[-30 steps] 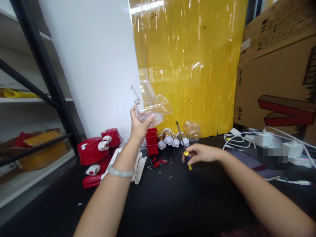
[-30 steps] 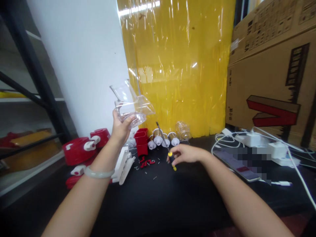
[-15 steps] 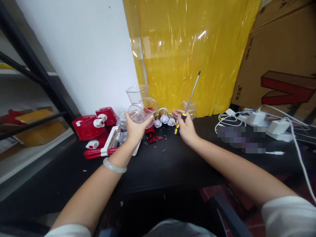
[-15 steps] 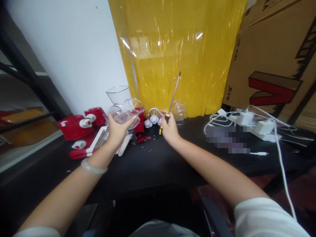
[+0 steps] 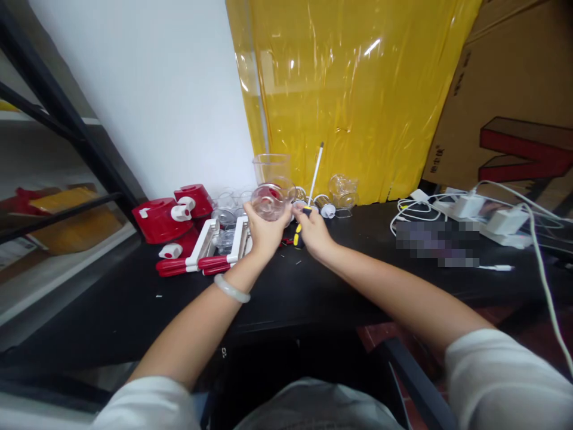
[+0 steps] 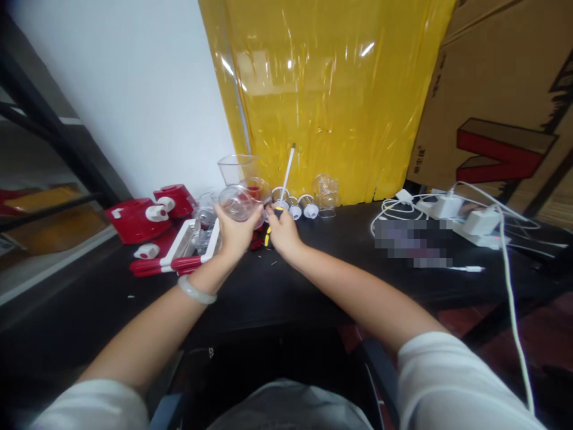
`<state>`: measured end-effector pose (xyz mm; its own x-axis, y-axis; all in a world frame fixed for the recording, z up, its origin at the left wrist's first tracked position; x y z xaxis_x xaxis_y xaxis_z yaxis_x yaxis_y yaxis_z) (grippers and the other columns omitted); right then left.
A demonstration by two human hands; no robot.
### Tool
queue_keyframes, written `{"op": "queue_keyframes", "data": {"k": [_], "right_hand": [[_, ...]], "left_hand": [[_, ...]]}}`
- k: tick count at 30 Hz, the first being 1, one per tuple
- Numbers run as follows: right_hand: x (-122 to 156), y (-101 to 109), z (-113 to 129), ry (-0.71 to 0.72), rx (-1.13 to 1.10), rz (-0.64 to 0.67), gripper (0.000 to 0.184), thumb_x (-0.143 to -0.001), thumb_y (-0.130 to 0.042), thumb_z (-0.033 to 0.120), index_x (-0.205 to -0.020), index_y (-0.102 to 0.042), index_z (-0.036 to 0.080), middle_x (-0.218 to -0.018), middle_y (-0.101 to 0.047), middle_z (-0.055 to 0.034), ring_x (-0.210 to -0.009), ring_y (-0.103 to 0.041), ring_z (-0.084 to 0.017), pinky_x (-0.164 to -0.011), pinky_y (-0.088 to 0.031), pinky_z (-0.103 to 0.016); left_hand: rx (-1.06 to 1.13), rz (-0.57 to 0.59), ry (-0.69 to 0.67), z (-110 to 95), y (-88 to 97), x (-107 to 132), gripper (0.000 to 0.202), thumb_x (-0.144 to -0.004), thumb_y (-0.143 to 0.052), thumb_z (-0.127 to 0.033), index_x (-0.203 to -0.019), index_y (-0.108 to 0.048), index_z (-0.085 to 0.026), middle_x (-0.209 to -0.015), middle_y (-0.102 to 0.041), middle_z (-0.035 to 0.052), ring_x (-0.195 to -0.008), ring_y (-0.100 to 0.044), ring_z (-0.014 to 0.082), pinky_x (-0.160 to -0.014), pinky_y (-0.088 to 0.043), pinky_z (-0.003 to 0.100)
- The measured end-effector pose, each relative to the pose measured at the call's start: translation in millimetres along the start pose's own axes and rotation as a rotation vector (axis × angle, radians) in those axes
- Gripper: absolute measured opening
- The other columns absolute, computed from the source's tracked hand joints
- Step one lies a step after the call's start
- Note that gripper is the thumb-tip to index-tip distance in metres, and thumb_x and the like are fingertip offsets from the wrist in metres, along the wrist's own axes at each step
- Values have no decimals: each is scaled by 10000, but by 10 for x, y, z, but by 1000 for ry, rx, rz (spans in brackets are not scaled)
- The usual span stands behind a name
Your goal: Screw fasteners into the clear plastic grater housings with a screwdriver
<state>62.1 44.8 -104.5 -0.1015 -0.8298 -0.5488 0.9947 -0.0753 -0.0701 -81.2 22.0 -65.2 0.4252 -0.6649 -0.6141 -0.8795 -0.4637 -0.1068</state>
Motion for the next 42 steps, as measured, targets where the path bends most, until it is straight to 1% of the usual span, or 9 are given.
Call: {"op": "queue_keyframes", "data": {"k": [3, 6, 11, 15, 19, 25, 31, 36, 42], "right_hand": [[-20, -14, -25, -32, -21, -28, 354, -986, -510, 517, -1118, -624, 209, -1079, -736, -83, -1192, -657, -268, -1057, -525, -423], [-49, -24, -48, -59, -41, -18, 327, -963, -563, 486, -1117, -619, 203, -1132, -740, -88, -1224, -655, -266, -1081, -518, -426], [-38, 68, -83, -99, -42, 11, 326, -960, -588, 494, -1150, -564, 230, -1193, -736, -95, -1225, -676, -260, -1035, -554, -446], [48, 144, -72, -102, -1, 95, 294, -984, -528, 548, -1043, -482, 264, -914, -736, -15, -796, -758, -192, -698, -624, -344], [35, 299, 1, -86, 101, 157, 339, -970, -535, 594, -940, -425, 275, -558, -508, 116, -396, -527, -128, -436, -441, -243], [-134, 538, 145, 41, 240, 220, 286, -988, -494, 551, -941, -406, 283, -607, -517, 82, -513, -549, -172, -587, -474, -328], [50, 531, -60, 112, 336, 284, 280, -1006, -445, 544, -1035, -377, 274, -674, -564, 32, -561, -608, -221, -604, -508, -380], [168, 519, -183, 123, 521, 383, 245, -1038, -370, 451, -1153, -355, 235, -717, -605, 13, -584, -639, -224, -614, -489, -357], [219, 492, -144, 120, 533, 395, 225, -1046, -364, 436, -1139, -365, 232, -698, -588, 14, -580, -621, -219, -599, -472, -333]], "left_hand": [[80, -55, 57, 6, -13, 50, 742, -592, -965, -428, -1086, -437, -259, -1192, -653, 118, -1282, -608, 339, -1135, -427, 470], [76, -1, 65, 22, -16, 26, 736, -591, -967, -435, -1077, -441, -262, -1216, -649, 108, -1288, -604, 332, -1152, -415, 473], [105, -58, 40, 56, 172, -174, 690, -636, -937, -494, -1091, -483, -244, -1227, -653, 110, -1286, -606, 304, -1161, -410, 442], [236, 53, 12, 104, 216, -224, 592, -717, -881, -520, -1110, -548, -227, -1180, -693, 86, -1144, -682, 249, -1097, -479, 405], [375, 52, 50, 128, 226, -259, 555, -711, -881, -519, -1075, -578, -229, -1129, -724, 66, -1130, -700, 237, -1076, -509, 397], [619, 111, 193, -232, 41, -724, 512, -670, -903, -462, -1004, -581, -246, -1106, -742, 51, -1164, -696, 253, -1016, -563, 426], [661, 249, 191, -645, -162, -1097, 423, -718, -867, -463, -991, -637, -236, -1149, -761, 78, -1236, -677, 267, -1036, -562, 422], [685, 244, 224, -593, -167, -1081, 401, -770, -832, -462, -1057, -649, -250, -1260, -738, 65, -1247, -676, 245, -999, -584, 372], [641, 282, 248, -501, -167, -1038, 415, -778, -835, -477, -1048, -636, -233, -1208, -742, 66, -1142, -710, 221, -936, -606, 349]]}}
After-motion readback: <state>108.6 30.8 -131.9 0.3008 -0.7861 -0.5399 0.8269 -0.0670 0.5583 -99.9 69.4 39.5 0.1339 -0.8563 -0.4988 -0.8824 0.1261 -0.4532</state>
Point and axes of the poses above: each hand's wrist, its own x-axis away from the middle knuckle, its own y-axis out of the back of the hand, z = x × y, the point moved 4 cm from there along -x, towards the middle knuckle
